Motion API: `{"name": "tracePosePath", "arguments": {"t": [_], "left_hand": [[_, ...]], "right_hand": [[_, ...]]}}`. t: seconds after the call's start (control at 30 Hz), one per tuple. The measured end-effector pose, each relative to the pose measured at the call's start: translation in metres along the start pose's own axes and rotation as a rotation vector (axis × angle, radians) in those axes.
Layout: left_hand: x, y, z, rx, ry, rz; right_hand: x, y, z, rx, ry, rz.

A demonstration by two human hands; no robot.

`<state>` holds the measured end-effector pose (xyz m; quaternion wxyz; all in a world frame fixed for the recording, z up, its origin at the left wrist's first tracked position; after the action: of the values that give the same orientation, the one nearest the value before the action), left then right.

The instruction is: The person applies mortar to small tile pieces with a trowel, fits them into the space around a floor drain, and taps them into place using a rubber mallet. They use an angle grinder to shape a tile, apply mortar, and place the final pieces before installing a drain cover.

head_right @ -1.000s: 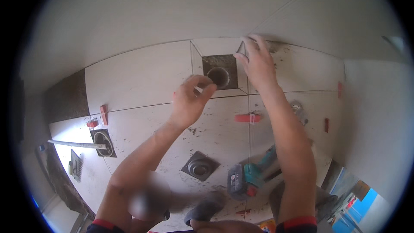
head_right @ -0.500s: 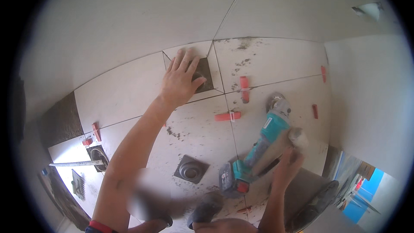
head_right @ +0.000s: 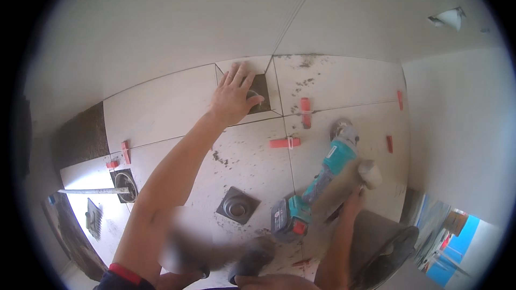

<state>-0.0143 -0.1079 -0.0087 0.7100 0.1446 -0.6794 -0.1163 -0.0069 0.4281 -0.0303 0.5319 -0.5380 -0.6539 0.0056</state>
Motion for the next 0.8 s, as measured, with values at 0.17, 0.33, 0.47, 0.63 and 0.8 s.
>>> {"name": "tracePosePath", "arguments": {"t": [0.17,0.33,0.47,0.63,0.8], "left_hand": [[0.012,-0.024,-0.034,0.064,0.185,-0.034],[0.029,-0.075,-0.073,0.012,0.272,-0.043],[0.023,-0.062,-0.057,-0.108,0.205,-0.064],[0.023,-0.059,-0.049,-0.166,0.140,-0.046],[0.022,-0.059,-0.052,-0.223,0.066,0.024]], "right_hand": [[0.046,-0.113,-0.093,0.096,0.110,0.388],[0.069,-0.260,-0.211,0.613,0.057,0.784],[0.034,-0.327,-0.258,1.180,-0.018,0.001],[-0.084,-0.331,-0.220,1.129,-0.405,0.231],[-0.167,-0.342,-0.257,1.022,-0.626,0.120]]}}
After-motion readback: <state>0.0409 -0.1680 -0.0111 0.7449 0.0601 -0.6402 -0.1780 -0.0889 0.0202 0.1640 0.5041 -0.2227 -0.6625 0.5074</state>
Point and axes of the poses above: each hand's wrist, its own z-axis towards the middle knuckle, its own x-axis out of the back of the hand, y = z × x, the point moved 8 cm from there along z, towards the middle knuckle, and after that the axes turned 14 degrees about -x, right-handed, at the moved point
